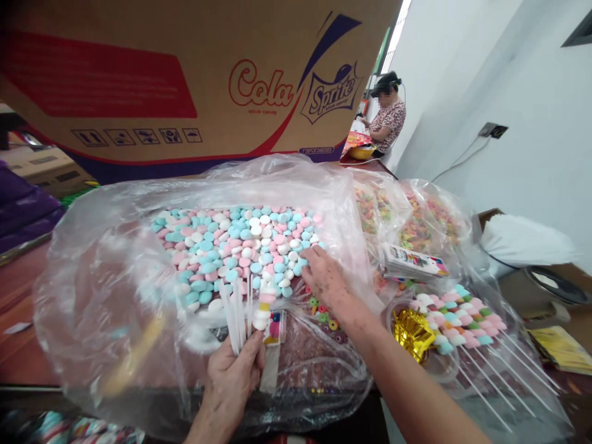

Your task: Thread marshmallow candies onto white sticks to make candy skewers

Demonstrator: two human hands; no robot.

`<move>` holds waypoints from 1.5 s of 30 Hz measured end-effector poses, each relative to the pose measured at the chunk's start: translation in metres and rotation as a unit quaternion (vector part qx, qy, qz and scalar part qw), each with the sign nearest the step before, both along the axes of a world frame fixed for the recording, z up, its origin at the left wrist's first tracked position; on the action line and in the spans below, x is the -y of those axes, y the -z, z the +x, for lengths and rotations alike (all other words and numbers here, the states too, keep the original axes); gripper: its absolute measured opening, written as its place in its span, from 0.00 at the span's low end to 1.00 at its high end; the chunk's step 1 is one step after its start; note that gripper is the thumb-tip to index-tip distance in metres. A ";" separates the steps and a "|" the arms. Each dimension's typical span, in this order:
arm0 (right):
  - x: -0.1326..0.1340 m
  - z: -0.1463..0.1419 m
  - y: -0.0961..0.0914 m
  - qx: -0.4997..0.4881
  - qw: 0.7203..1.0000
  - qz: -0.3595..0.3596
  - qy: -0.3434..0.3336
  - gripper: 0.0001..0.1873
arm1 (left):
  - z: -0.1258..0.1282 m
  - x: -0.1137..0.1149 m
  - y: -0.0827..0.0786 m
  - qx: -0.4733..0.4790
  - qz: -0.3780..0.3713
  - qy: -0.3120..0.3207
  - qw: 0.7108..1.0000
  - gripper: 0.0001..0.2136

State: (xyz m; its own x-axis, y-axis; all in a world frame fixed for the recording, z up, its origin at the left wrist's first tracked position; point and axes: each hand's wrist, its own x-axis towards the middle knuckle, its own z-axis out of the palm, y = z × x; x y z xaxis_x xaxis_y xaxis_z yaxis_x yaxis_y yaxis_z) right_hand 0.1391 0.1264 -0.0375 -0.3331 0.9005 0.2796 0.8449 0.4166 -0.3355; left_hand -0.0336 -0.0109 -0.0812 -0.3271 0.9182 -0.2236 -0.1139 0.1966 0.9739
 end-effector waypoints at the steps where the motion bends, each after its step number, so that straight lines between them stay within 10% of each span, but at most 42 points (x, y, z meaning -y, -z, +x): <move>1: -0.001 -0.004 0.000 0.034 0.999 -0.002 -0.011 0.14 | 0.000 0.000 0.000 0.002 -0.001 -0.005 1.000 0.20; 9: -0.003 -0.028 0.008 0.180 0.981 -0.010 -0.066 0.14 | -0.001 0.002 -0.003 0.013 -0.007 0.007 1.000 0.20; 20: 0.016 0.020 -0.026 0.118 0.981 -0.082 -0.131 0.11 | 0.000 0.000 -0.002 0.011 -0.001 0.009 1.000 0.20; 45: 0.032 0.024 0.033 0.194 0.963 0.060 -0.175 0.21 | -0.002 0.002 -0.005 -0.011 -0.008 0.030 0.999 0.20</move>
